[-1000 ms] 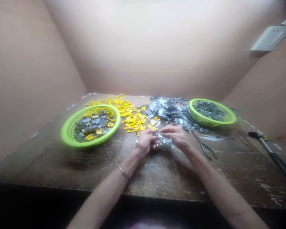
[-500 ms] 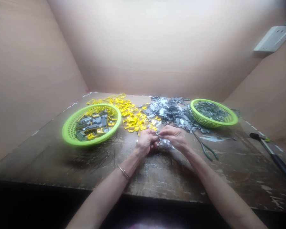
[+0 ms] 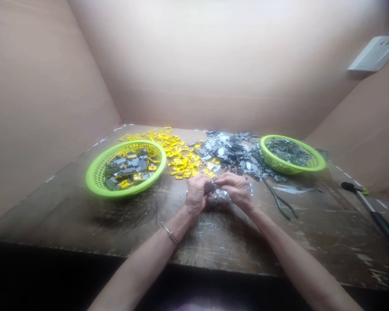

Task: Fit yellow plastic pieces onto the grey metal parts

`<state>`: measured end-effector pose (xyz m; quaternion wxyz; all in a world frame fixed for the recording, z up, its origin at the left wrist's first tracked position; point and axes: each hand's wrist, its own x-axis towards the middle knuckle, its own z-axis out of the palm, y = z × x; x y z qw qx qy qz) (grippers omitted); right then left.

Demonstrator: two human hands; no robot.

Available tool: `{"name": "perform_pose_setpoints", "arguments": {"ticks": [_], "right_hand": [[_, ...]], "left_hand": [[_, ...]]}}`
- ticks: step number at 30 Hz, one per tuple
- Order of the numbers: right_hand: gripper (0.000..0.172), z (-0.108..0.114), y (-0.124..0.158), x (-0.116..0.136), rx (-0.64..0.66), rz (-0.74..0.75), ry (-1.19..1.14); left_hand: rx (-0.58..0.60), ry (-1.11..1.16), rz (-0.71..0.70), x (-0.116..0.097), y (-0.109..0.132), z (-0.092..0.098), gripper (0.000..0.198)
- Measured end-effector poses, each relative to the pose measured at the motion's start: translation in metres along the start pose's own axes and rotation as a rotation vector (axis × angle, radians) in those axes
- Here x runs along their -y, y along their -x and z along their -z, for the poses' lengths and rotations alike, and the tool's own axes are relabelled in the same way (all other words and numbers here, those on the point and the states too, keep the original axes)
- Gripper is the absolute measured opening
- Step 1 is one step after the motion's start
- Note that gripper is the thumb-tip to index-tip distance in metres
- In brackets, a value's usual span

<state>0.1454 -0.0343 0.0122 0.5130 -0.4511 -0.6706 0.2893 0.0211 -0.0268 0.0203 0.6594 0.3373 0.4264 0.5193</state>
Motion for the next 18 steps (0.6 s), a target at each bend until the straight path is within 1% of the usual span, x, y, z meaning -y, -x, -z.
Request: {"name": "perform_pose_setpoints", "arguments": {"ticks": [4, 7, 10, 14, 16, 18], "right_hand": [[0.008, -0.005, 0.003, 0.006, -0.074, -0.006, 0.015], [0.009, -0.006, 0.004, 0.009, -0.09, 0.002, 0.064], [0.009, -0.006, 0.004, 0.01, -0.081, 0.022, 0.106], [0.013, -0.008, 0.005, 0.013, -0.03, -0.065, 0.061], [0.014, -0.008, 0.005, 0.014, -0.006, -0.098, 0.022], [0.013, -0.007, 0.004, 0.015, -0.013, -0.117, -0.023]], "left_hand": [[0.009, 0.006, -0.112, 0.002, 0.0, 0.001, 0.007], [0.031, 0.017, -0.147, 0.003, 0.001, 0.002, 0.009], [0.045, 0.024, -0.165, 0.004, 0.0, 0.003, 0.009], [0.064, 0.002, -0.213, 0.003, 0.0, 0.004, 0.01], [0.066, -0.008, -0.209, 0.002, 0.0, 0.004, 0.011], [0.065, -0.011, -0.181, 0.002, 0.0, 0.003, 0.012]]}}
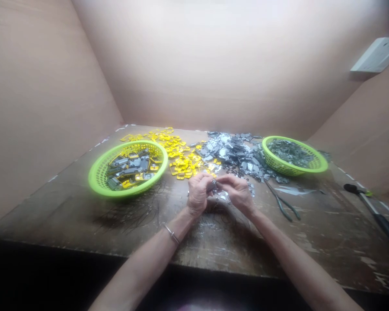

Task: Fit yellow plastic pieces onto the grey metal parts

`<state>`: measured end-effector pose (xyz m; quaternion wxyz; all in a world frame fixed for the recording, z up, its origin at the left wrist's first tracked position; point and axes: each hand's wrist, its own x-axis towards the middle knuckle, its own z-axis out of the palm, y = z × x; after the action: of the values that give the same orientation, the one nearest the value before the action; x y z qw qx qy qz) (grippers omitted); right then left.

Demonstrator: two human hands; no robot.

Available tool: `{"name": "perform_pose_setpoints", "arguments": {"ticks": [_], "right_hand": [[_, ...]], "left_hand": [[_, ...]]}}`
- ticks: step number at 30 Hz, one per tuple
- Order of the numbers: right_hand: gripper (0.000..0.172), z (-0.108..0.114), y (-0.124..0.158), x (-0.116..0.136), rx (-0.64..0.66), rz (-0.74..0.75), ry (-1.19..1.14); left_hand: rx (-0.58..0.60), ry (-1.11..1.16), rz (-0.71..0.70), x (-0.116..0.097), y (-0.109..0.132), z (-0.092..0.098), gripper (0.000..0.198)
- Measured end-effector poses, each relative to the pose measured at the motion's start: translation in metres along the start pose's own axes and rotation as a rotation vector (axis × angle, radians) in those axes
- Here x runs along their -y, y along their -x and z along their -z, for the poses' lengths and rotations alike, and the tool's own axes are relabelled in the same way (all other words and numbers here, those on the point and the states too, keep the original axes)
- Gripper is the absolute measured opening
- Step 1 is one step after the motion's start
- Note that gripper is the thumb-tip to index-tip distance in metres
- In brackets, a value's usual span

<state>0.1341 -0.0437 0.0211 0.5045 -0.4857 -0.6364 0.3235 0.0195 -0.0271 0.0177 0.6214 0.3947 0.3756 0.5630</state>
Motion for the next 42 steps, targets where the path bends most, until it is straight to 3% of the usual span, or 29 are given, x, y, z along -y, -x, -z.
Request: {"name": "perform_pose_setpoints", "arguments": {"ticks": [4, 7, 13, 17, 20, 23, 28, 31, 35, 42], "right_hand": [[0.012, 0.001, -0.002, -0.005, -0.098, -0.02, -0.014], [0.007, 0.002, 0.0, -0.01, -0.136, 0.107, 0.146], [0.016, 0.008, 0.002, -0.014, 0.038, 0.51, 0.452], [0.024, 0.003, 0.004, -0.023, 0.103, 0.671, 0.544], [0.023, -0.003, 0.006, -0.025, 0.2, 0.712, 0.613], [0.019, 0.0, 0.003, -0.018, 0.164, 0.596, 0.572], [0.025, 0.032, -0.019, -0.007, -0.091, 0.068, 0.557], [0.021, 0.048, -0.03, -0.012, -0.037, -0.108, 0.67], [0.019, 0.053, -0.035, -0.017, 0.13, -0.116, 0.764], [0.022, 0.059, -0.044, -0.023, 0.164, -0.136, 0.829]], "left_hand": [[-0.004, 0.029, 0.106, 0.0, 0.0, -0.003, 0.016], [0.032, 0.074, 0.219, 0.002, -0.002, -0.004, 0.019], [0.105, 0.073, 0.31, 0.001, -0.006, 0.0, 0.015], [-0.029, 0.078, 0.336, 0.002, -0.007, 0.0, 0.016], [-0.074, 0.1, 0.299, 0.005, -0.007, -0.001, 0.016], [-0.065, 0.09, 0.301, 0.006, -0.011, 0.001, 0.016], [-0.099, 0.143, 0.334, -0.003, -0.022, 0.01, 0.024], [-0.115, 0.216, 0.359, -0.007, -0.026, 0.012, 0.024], [-0.086, 0.232, 0.383, -0.008, -0.025, 0.011, 0.023], [-0.067, 0.248, 0.371, -0.008, -0.026, 0.012, 0.026]]}}
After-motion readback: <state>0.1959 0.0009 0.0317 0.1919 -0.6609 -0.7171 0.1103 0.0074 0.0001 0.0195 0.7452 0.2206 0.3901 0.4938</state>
